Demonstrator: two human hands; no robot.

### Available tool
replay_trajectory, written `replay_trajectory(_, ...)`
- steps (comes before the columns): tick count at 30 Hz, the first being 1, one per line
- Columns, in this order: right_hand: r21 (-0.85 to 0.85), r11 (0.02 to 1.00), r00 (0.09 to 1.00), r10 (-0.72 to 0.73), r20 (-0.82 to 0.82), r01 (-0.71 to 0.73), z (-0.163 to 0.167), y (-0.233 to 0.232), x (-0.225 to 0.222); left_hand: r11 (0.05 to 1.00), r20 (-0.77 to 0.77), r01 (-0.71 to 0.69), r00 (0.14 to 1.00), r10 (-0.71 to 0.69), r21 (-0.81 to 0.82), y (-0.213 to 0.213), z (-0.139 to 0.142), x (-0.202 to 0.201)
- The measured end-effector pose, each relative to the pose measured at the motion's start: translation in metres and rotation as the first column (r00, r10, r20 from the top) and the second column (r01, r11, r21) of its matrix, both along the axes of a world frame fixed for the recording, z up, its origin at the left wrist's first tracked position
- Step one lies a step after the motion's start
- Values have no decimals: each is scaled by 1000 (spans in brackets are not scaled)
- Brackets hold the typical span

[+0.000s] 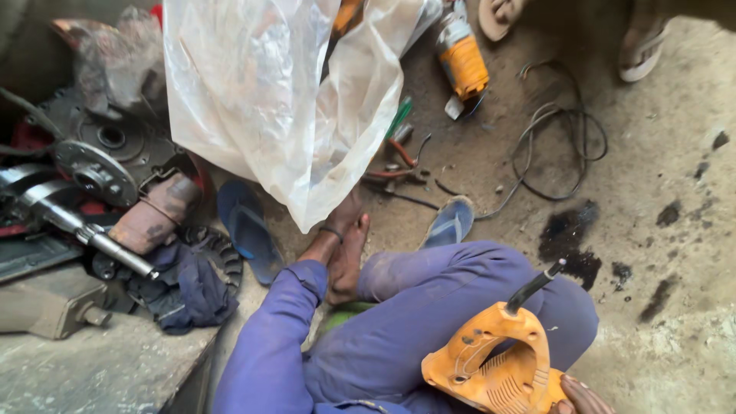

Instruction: The person disassembles an orange electric drill, removes the casing, and works on the internal wiring using a screwdriver and pliers. They strip wire ends and connect them to terminals inside the drill body.

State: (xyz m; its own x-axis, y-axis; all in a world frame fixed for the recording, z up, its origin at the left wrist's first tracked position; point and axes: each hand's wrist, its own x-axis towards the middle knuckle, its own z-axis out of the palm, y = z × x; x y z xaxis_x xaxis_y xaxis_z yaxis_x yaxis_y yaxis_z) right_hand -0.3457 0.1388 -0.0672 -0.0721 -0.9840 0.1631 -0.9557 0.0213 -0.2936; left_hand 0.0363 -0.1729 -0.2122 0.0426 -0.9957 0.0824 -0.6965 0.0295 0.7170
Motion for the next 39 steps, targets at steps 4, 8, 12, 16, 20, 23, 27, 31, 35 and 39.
replay_trajectory(4,32,999,1000,-16,17,16,1,6,0,987,-109,-23,993,41,162,19,-7,1)
replay_trajectory(8,20,999,999,-41,22,41,2,0,7,967,-72,-48,995,68,251,57,-9,29)
replay_trajectory(12,45,998,998,-51,24,50,6,-1,6,905,-12,-48,998,59,423,70,-12,44)
replay_trajectory(16,40,996,996,-85,4,85,8,0,10,948,-120,-21,991,62,317,43,-5,7)
replay_trajectory(20,-21,999,999,-46,4,46,10,-6,11,956,-217,107,975,-47,273,-41,15,-57)
replay_trajectory(23,64,998,999,4,-33,-2,18,-7,6,947,-94,109,992,-84,301,-108,26,-98)
replay_trajectory(27,339,936,990,123,-71,-93,25,-11,-13,987,-138,142,982,-130,80,-149,26,-128)
replay_trajectory(31,432,898,989,132,-70,-89,18,-7,-14,959,-65,179,984,-168,220,-162,7,-128)
replay_trajectory(35,310,950,997,52,-64,-29,10,0,-12,944,22,189,979,-202,271,-165,-10,-116)
replay_trajectory(39,195,980,998,-36,-44,44,-3,9,-15,967,-39,232,973,-229,105,-164,-11,-116)
